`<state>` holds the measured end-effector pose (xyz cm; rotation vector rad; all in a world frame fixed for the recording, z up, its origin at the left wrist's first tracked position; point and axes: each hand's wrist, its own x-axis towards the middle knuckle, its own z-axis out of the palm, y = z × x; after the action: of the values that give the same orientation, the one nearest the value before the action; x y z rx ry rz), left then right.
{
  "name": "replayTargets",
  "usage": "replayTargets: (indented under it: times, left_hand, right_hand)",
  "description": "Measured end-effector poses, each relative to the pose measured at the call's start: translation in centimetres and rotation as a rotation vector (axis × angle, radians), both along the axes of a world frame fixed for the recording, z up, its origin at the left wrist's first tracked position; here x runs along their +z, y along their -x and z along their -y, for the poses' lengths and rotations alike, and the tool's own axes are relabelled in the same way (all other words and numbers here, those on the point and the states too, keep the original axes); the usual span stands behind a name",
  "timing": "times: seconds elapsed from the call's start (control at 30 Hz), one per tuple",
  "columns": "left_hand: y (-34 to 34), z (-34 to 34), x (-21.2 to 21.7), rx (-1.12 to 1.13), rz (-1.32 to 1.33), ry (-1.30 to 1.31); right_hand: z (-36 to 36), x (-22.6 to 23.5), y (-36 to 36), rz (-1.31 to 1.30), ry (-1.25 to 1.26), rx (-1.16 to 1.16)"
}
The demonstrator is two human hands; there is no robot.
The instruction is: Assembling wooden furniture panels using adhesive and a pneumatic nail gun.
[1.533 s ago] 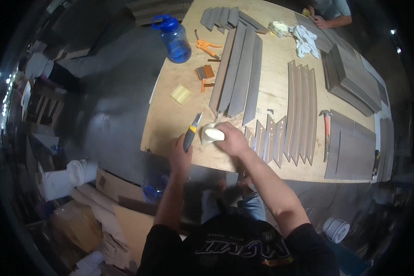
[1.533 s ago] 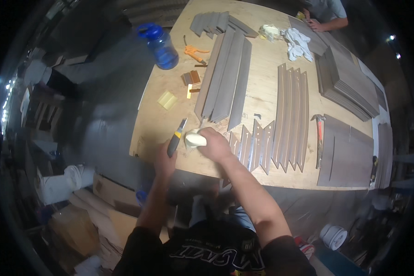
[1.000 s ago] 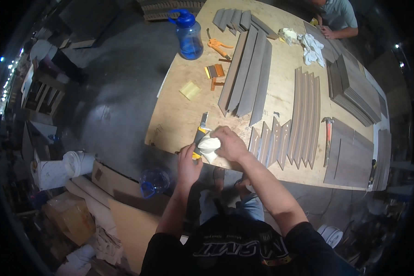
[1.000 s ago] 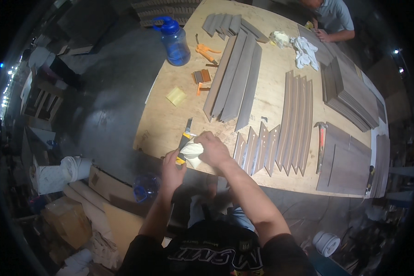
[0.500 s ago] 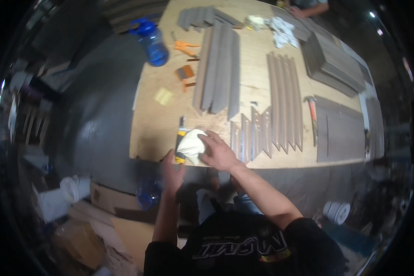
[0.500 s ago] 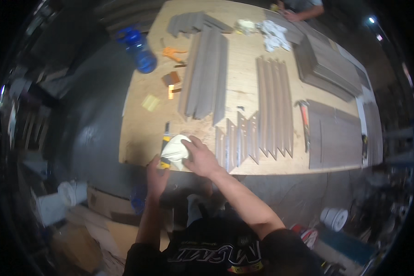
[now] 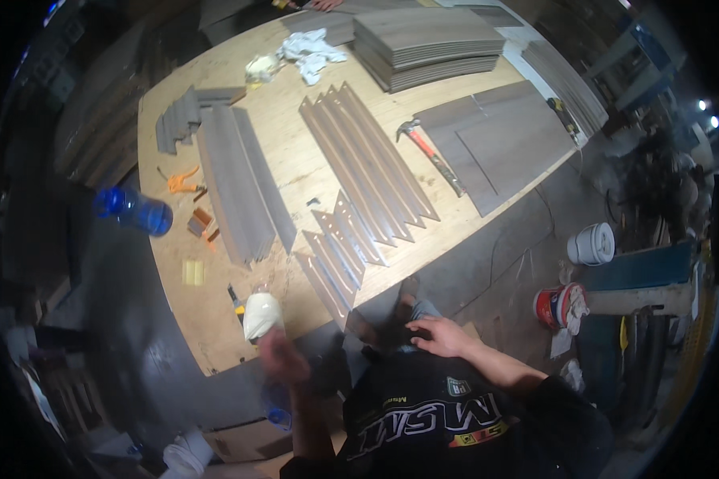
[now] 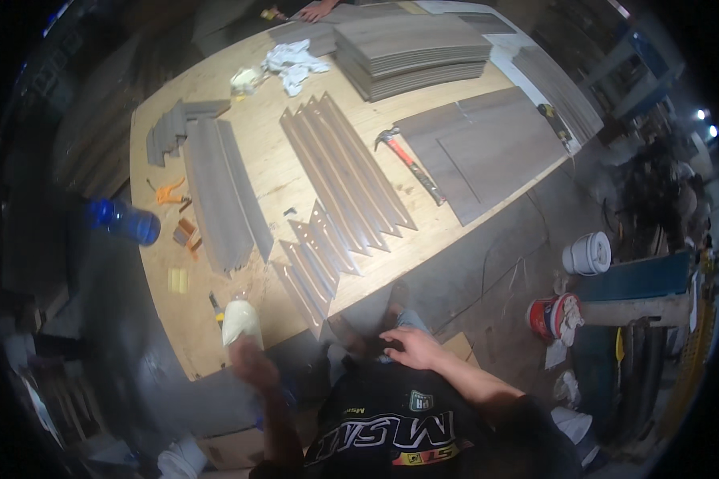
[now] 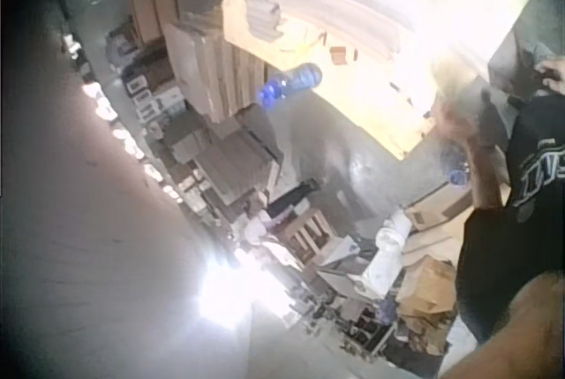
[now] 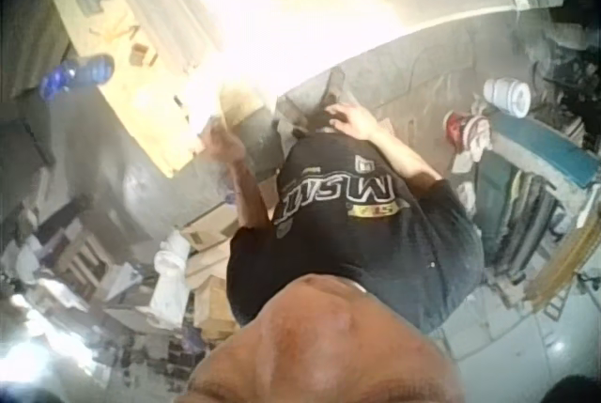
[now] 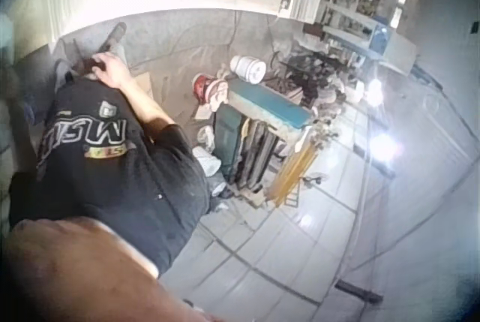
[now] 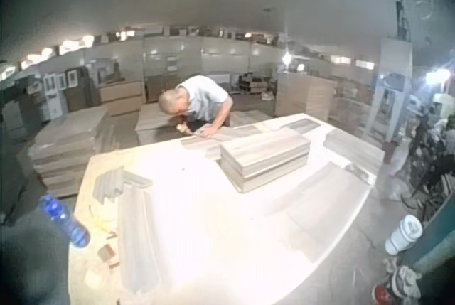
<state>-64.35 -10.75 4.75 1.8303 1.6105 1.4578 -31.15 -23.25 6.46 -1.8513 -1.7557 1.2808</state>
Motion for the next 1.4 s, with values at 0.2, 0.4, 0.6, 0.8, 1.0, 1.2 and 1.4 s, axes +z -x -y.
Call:
replayTargets:
  times: [0.2,0.4,0.6,0.8,1.0,1.2,1.4]
  left_hand:
    - [-16.7,-3.5,4.9,-0.522,0.018,0.181]
    - [-28.3,-1.4,5.0,-0.682,0.038,0.38]
    - [-33.0,2.1,1.9,-0.367,0.171,0.765]
    - [-38.2,-3.9,0.3,-0.086,0.763,0.884]
    - [-42.9,-11.5,2.1,-0.323,1.389,1.065]
    - [-49.5,-12.3,6.6,-0.351,1.157,0.821]
    - [-59.3,-16.9,10.4,-0.649,0.18,0.682]
  right_hand:
    - [-0.6,-0.1,-6.3,-0.05,-0.028,-0.319]
    - [-12.2,-4.9,-15.6,0.24,-0.435,-0.482]
    - [-18.0,-6.7,-18.2,0.235,-0.406,-0.247]
    - [-15.5,-1.4,-22.8,-0.248,-0.354,-0.277]
    - [-9.0,4.1,-28.1,-0.571,0.003,-0.183]
    - [-8.9,2.2,-33.8,-0.384,-0.173,-0.103]
    - [-10.1,0.7,-43.6,0.137,-0.447,-0.213]
